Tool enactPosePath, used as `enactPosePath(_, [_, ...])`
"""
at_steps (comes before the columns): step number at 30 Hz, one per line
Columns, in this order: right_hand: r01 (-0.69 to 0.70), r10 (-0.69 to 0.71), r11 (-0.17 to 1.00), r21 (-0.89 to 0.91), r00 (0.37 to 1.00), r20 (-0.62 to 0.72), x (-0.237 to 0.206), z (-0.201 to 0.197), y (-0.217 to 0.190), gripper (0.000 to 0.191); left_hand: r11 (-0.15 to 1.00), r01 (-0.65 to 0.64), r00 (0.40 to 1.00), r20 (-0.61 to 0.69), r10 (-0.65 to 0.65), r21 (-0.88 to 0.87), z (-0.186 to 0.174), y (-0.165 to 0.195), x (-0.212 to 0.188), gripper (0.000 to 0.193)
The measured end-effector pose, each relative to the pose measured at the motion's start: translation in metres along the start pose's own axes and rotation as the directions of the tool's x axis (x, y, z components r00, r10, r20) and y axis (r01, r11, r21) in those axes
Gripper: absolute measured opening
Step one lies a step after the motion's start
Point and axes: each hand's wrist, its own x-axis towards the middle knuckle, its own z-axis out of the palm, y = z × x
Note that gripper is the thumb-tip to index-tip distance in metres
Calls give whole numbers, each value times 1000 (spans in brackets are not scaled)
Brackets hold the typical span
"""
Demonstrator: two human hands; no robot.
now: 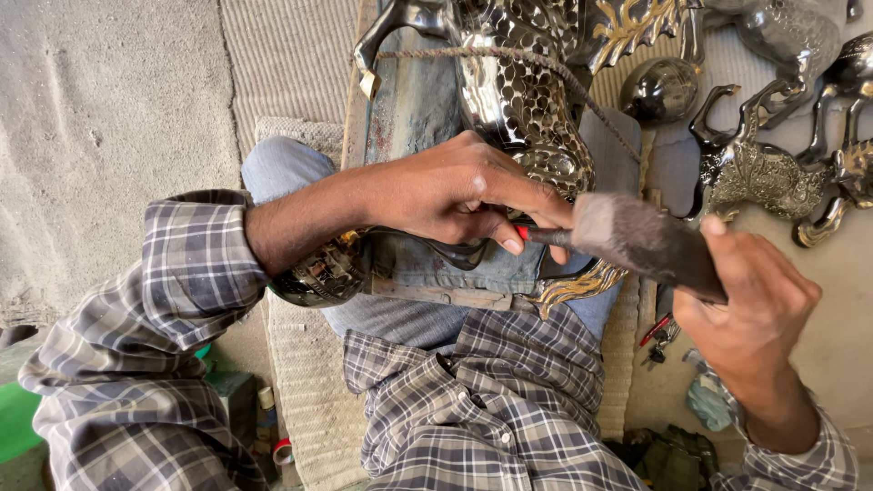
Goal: The person uses a chisel and hammer to engrave decorative patterns into a metal horse figurine. They repeatedly tap the chisel along the horse's body and tail, adjusting the chisel position as needed.
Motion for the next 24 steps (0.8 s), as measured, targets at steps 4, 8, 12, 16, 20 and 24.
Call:
enactPosePath(4, [-170,198,928,330,979,-52,0,-3,-10,74,999,-35,998,-52,33,-29,1,1,1,47])
enactPosePath(8, [-103,111,984,144,993,-44,9,-4,-17,76,997,-10,998,-60,15,72,2,2,-1,46])
enactPosePath(12, [22,-20,992,-121,1000,13,7,3,-13,87,1000,-3,997,-83,5,18,2,2,1,51])
enactPosePath(16, [-213,265,896,389,960,-85,-30,36,-11,80,993,11,980,-197,-34,-118,2,5,3,43])
enactPosePath(20, [-140,392,769,624,874,-286,-68,88,-2,92,960,229,954,-157,-254,-161,2,7,8,58])
enactPosePath(24, [-220,521,670,710,819,-239,-86,118,0,91,997,75,992,-101,-79,-36,3,4,9,55])
